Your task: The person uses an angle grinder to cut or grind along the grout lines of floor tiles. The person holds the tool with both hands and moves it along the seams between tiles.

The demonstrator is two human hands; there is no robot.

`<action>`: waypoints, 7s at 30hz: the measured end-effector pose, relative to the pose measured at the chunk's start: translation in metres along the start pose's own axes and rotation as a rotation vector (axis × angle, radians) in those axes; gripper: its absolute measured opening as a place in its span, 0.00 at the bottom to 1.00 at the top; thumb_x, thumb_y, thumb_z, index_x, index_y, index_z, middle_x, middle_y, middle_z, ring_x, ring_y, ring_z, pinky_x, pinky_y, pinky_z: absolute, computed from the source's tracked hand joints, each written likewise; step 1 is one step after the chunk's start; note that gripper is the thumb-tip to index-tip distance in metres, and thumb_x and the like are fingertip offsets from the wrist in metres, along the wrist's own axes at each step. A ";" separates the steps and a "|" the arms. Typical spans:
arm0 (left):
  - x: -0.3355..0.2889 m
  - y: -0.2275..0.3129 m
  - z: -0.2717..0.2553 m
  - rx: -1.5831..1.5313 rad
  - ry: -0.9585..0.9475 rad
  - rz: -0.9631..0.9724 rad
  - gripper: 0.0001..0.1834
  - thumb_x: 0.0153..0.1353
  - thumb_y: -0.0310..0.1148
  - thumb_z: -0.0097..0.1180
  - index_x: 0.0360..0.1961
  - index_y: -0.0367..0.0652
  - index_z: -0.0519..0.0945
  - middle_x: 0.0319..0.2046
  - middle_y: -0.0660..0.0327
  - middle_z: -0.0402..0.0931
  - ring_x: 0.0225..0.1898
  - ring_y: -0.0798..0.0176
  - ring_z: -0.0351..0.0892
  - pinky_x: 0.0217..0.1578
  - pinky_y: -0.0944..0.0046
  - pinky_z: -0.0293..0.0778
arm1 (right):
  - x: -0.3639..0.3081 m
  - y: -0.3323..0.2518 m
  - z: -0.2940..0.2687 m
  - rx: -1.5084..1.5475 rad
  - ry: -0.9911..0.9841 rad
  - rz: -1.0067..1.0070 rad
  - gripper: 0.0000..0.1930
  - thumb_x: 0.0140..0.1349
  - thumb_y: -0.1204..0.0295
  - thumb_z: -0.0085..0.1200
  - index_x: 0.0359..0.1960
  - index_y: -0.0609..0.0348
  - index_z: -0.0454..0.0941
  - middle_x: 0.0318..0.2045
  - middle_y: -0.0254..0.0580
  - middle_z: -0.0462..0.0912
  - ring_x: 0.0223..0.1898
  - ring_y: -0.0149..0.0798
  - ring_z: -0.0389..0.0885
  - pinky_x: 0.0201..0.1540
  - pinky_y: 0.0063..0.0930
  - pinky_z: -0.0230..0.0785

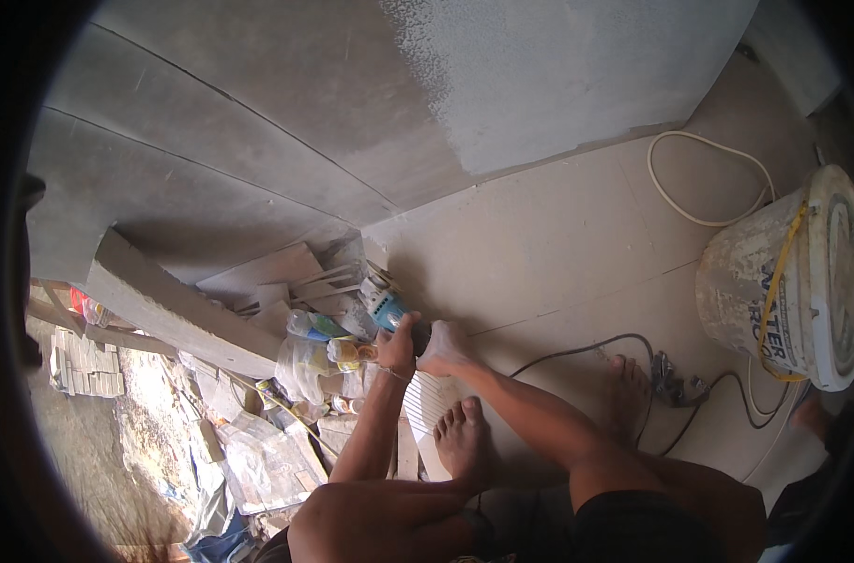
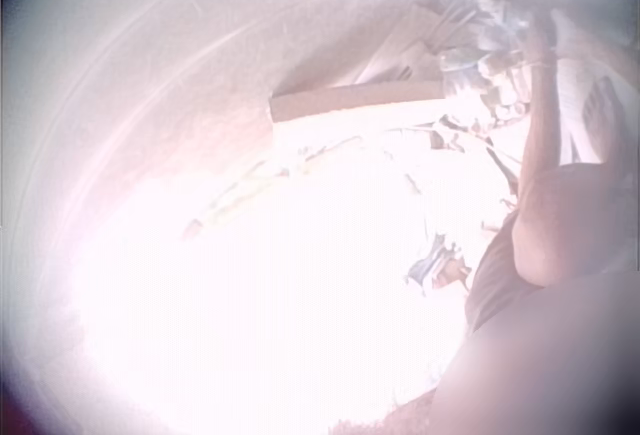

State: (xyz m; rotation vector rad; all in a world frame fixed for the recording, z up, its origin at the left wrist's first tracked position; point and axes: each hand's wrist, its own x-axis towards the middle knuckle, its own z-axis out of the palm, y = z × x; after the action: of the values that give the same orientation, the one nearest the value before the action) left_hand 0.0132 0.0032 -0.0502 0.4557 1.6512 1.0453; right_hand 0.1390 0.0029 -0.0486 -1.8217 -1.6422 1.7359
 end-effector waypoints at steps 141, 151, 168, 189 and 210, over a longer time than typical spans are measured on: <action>0.092 0.025 -0.021 0.024 0.023 0.032 0.13 0.64 0.36 0.69 0.42 0.37 0.84 0.34 0.61 0.84 0.31 0.63 0.85 0.34 0.61 0.82 | 0.064 -0.050 -0.007 -0.088 0.070 -0.102 0.25 0.47 0.63 0.68 0.44 0.71 0.87 0.42 0.71 0.89 0.46 0.63 0.91 0.47 0.46 0.84; 0.091 0.032 -0.019 0.057 0.058 0.010 0.15 0.63 0.37 0.70 0.42 0.37 0.84 0.34 0.60 0.84 0.31 0.61 0.85 0.34 0.59 0.82 | 0.066 -0.053 -0.008 -0.047 0.073 -0.107 0.23 0.47 0.65 0.67 0.39 0.74 0.87 0.39 0.72 0.88 0.45 0.63 0.92 0.45 0.46 0.85; 0.097 0.030 -0.021 0.000 0.020 0.027 0.14 0.61 0.35 0.71 0.40 0.35 0.83 0.32 0.59 0.84 0.27 0.61 0.85 0.31 0.59 0.82 | 0.075 -0.048 -0.001 -0.003 0.079 -0.124 0.21 0.45 0.67 0.66 0.37 0.74 0.87 0.38 0.71 0.89 0.44 0.63 0.92 0.45 0.46 0.85; 0.100 0.036 -0.020 0.009 0.034 0.017 0.19 0.60 0.36 0.71 0.44 0.32 0.82 0.34 0.56 0.84 0.31 0.58 0.86 0.33 0.57 0.83 | 0.071 -0.060 -0.007 -0.053 0.064 -0.082 0.20 0.47 0.67 0.65 0.37 0.73 0.88 0.37 0.71 0.89 0.43 0.62 0.92 0.44 0.45 0.85; 0.083 0.031 -0.017 0.005 0.022 0.014 0.16 0.61 0.35 0.72 0.43 0.35 0.83 0.34 0.59 0.84 0.31 0.61 0.85 0.36 0.59 0.82 | 0.061 -0.051 -0.007 -0.075 0.078 -0.072 0.20 0.47 0.67 0.66 0.37 0.73 0.88 0.38 0.71 0.89 0.44 0.62 0.92 0.44 0.44 0.85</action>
State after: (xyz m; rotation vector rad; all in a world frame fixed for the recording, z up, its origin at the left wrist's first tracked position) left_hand -0.0377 0.0747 -0.0720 0.4607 1.6728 1.0602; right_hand 0.0985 0.0720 -0.0483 -1.8134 -1.7415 1.5745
